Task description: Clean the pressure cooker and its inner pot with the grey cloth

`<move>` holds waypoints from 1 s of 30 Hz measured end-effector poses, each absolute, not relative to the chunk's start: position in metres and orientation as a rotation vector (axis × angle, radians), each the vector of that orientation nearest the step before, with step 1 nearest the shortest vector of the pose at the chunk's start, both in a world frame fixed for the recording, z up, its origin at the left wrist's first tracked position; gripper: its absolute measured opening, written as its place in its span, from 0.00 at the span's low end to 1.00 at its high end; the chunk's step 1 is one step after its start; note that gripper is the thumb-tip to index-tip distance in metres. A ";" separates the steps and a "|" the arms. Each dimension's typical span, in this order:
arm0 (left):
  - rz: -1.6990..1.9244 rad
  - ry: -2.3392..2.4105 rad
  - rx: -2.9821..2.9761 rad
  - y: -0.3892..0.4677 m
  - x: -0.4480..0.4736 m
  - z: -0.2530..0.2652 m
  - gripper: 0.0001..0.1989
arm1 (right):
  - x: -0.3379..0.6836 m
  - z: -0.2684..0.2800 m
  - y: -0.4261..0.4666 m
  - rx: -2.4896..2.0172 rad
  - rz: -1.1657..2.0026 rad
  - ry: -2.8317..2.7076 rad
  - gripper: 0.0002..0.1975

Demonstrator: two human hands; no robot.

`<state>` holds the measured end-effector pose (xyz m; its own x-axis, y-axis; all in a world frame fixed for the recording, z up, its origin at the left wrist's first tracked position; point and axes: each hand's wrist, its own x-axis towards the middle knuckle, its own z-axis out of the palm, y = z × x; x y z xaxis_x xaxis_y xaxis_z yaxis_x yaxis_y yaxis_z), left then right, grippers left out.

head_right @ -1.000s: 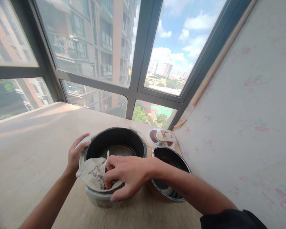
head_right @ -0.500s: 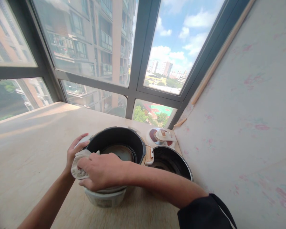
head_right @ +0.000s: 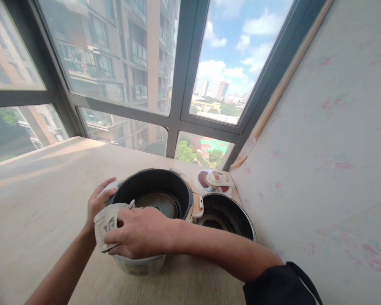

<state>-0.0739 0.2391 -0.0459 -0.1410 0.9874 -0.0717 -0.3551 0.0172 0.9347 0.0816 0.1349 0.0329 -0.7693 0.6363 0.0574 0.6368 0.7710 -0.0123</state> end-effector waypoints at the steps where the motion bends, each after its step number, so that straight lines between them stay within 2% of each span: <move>1: 1.439 1.061 0.824 0.239 -0.073 -0.045 0.37 | 0.084 0.033 0.133 -1.032 -0.029 -2.902 0.17; 7: 1.439 1.063 0.825 0.235 -0.070 -0.039 0.36 | 0.105 0.028 0.132 -0.846 0.035 -2.897 0.17; 17: 1.440 1.037 0.803 0.234 -0.072 -0.044 0.34 | 0.165 0.034 0.130 -0.704 0.714 -2.724 0.17; 24: 1.439 1.024 0.799 0.234 -0.070 -0.042 0.34 | 0.187 0.036 0.127 -0.724 0.641 -2.616 0.23; 30: 1.426 1.026 0.789 0.233 -0.070 -0.041 0.35 | 0.211 0.026 0.138 -0.886 0.672 -2.488 0.16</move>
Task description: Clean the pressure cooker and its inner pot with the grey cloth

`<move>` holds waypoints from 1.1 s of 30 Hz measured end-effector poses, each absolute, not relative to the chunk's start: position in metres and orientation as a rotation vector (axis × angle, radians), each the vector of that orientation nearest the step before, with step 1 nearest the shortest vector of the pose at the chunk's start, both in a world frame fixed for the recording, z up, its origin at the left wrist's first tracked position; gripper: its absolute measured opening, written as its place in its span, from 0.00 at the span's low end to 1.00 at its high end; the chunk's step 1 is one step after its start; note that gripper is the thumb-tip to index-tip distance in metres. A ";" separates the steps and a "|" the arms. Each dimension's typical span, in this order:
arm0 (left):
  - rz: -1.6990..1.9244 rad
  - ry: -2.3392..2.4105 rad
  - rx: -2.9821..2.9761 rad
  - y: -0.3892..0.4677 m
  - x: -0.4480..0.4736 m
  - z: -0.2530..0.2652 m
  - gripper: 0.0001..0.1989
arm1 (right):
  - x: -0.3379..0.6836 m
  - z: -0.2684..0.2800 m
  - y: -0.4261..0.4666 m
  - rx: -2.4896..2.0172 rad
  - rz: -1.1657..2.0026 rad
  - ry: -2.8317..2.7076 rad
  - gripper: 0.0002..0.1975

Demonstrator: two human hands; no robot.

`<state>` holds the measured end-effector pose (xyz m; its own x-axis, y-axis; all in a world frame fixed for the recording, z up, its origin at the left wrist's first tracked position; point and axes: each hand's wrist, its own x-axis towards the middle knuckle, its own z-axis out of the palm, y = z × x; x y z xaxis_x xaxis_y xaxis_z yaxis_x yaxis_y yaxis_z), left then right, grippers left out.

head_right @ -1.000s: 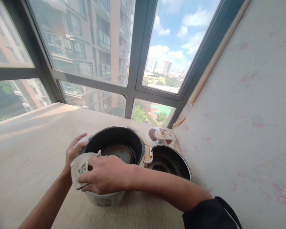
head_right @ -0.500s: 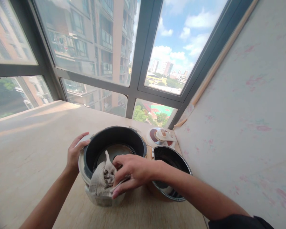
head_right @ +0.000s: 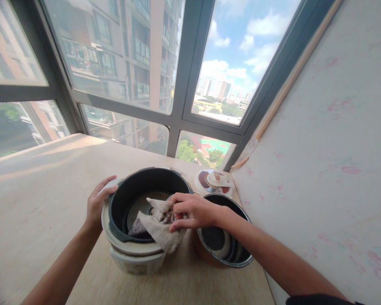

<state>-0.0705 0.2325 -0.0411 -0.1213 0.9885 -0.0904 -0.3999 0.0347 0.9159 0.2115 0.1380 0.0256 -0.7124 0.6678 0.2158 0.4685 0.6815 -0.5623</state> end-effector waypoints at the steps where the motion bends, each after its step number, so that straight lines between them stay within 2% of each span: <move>1: 1.424 1.028 0.790 0.232 -0.071 -0.041 0.35 | 0.214 0.024 0.140 -0.922 0.664 -2.468 0.14; 4: 1.423 1.035 0.791 0.232 -0.070 -0.040 0.34 | 0.220 0.024 0.147 -1.015 0.638 -2.426 0.09; 9: 1.434 1.034 0.794 0.232 -0.070 -0.040 0.34 | 0.224 0.030 0.159 -0.955 0.553 -2.557 0.23; 13: 1.434 1.019 0.783 0.233 -0.070 -0.041 0.34 | 0.233 0.024 0.176 -0.898 0.393 -2.557 0.25; 18: 1.443 1.005 0.781 0.234 -0.071 -0.043 0.34 | 0.231 0.019 0.194 -1.078 0.288 -2.649 0.29; 25: 1.455 1.007 0.793 0.236 -0.072 -0.046 0.33 | 0.186 0.027 0.202 -1.566 0.128 -3.085 0.21; 28: 1.451 0.999 0.799 0.237 -0.072 -0.048 0.33 | 0.168 0.019 0.206 -1.704 0.116 -3.193 0.20; 31: 1.449 0.991 0.796 0.237 -0.072 -0.049 0.34 | 0.156 0.010 0.208 -1.689 0.116 -3.250 0.25; 33: 1.446 0.990 0.797 0.238 -0.073 -0.049 0.34 | 0.148 0.008 0.207 -1.627 0.076 -3.310 0.35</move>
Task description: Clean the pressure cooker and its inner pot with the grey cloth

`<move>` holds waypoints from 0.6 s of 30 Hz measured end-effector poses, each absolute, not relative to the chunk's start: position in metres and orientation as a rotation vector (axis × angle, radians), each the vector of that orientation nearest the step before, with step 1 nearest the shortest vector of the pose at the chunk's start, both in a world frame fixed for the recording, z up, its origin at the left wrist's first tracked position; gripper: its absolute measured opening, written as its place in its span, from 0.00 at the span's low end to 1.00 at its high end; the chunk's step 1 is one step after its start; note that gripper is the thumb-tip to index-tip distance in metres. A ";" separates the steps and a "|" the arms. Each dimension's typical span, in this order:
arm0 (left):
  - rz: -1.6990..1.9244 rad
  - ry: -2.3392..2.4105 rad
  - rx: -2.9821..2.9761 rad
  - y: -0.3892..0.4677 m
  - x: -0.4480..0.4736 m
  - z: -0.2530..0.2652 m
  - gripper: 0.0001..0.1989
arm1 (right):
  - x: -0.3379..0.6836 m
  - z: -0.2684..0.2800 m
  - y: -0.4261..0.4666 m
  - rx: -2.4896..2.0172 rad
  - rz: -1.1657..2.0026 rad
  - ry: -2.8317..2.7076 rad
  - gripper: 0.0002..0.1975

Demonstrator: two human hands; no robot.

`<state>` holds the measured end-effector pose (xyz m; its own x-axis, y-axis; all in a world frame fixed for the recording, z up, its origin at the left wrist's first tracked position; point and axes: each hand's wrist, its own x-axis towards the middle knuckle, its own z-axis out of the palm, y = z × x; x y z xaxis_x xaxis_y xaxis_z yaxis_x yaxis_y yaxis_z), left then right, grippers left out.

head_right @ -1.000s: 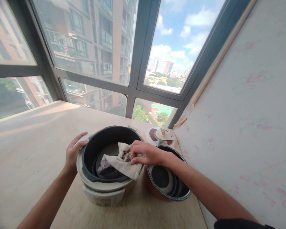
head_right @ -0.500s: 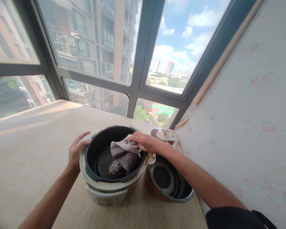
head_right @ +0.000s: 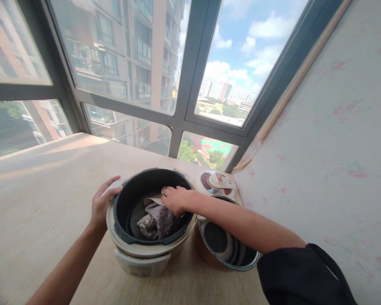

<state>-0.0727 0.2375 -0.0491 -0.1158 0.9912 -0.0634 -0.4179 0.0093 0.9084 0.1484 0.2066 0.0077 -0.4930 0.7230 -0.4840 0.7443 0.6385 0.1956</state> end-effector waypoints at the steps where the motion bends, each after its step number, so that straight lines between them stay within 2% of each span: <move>1: 1.444 0.988 0.799 0.238 -0.073 -0.049 0.34 | 0.144 0.008 0.205 1.104 -0.046 2.329 0.40; 3: 1.443 0.983 0.802 0.238 -0.073 -0.050 0.34 | 0.134 0.008 0.200 1.028 -0.068 2.333 0.48; 5: 1.446 0.979 0.803 0.238 -0.073 -0.050 0.34 | 0.124 0.009 0.196 0.987 -0.097 2.325 0.50; 13: 1.445 0.979 0.781 0.240 -0.073 -0.051 0.35 | 0.105 0.002 0.209 0.930 -0.072 2.289 0.36; 18: 1.448 0.981 0.787 0.240 -0.073 -0.052 0.35 | 0.103 0.000 0.207 0.901 -0.007 2.368 0.34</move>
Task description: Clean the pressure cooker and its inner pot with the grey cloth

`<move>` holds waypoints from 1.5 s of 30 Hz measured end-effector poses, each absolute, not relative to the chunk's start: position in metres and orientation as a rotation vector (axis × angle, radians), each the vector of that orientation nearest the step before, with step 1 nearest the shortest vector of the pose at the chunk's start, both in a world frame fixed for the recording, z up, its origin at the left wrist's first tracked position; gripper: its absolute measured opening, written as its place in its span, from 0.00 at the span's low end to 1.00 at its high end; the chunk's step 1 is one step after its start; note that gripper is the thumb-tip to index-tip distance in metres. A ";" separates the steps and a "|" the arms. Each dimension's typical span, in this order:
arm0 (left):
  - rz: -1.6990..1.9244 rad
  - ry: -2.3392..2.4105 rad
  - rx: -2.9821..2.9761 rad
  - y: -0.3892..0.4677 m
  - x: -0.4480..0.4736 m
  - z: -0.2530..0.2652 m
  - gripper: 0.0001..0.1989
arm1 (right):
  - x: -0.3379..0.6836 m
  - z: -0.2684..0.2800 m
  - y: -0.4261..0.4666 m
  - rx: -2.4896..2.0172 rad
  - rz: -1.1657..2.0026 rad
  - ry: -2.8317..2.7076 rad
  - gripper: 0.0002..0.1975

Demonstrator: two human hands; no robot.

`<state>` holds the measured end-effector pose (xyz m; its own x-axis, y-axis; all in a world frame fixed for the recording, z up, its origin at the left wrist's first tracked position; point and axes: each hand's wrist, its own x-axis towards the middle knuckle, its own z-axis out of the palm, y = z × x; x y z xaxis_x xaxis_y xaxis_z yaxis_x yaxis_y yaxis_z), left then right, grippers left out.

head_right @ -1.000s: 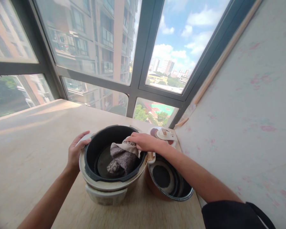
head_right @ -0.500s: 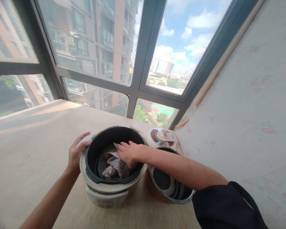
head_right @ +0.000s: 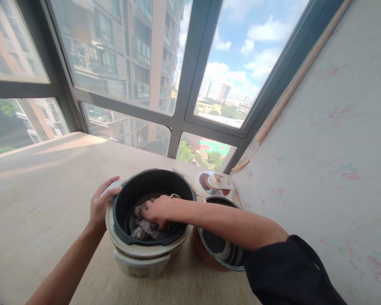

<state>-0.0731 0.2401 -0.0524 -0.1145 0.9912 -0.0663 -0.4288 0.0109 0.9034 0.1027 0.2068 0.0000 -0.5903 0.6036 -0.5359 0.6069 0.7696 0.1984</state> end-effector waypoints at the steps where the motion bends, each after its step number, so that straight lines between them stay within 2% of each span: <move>1: 1.449 0.980 0.786 0.240 -0.073 -0.053 0.35 | 0.102 0.000 0.206 0.913 -0.005 2.371 0.34; 6: 1.445 0.977 0.790 0.241 -0.073 -0.054 0.35 | 0.103 -0.001 0.205 1.017 -0.058 2.443 0.31; 12: 1.437 0.975 0.787 0.239 -0.074 -0.051 0.34 | 0.107 -0.014 0.222 1.411 -0.156 2.472 0.49; 18: 1.443 0.992 0.795 0.238 -0.073 -0.051 0.34 | 0.102 -0.019 0.238 1.658 -0.146 2.381 0.34; 28: 1.454 0.982 0.787 0.237 -0.072 -0.048 0.33 | 0.084 -0.005 0.219 1.321 -0.071 2.472 0.29; 36: 1.443 0.987 0.801 0.237 -0.072 -0.048 0.34 | 0.076 0.018 0.188 1.005 -0.212 2.439 0.23; 45: 1.435 1.011 0.810 0.235 -0.072 -0.045 0.33 | 0.111 0.016 0.191 0.755 -0.227 2.434 0.27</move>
<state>-0.0721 0.2350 -0.0447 -0.1166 0.9908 -0.0682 -0.3975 0.0164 0.9174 0.1109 0.1913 0.0157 -0.6750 0.4663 -0.5718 0.5639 0.8258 0.0077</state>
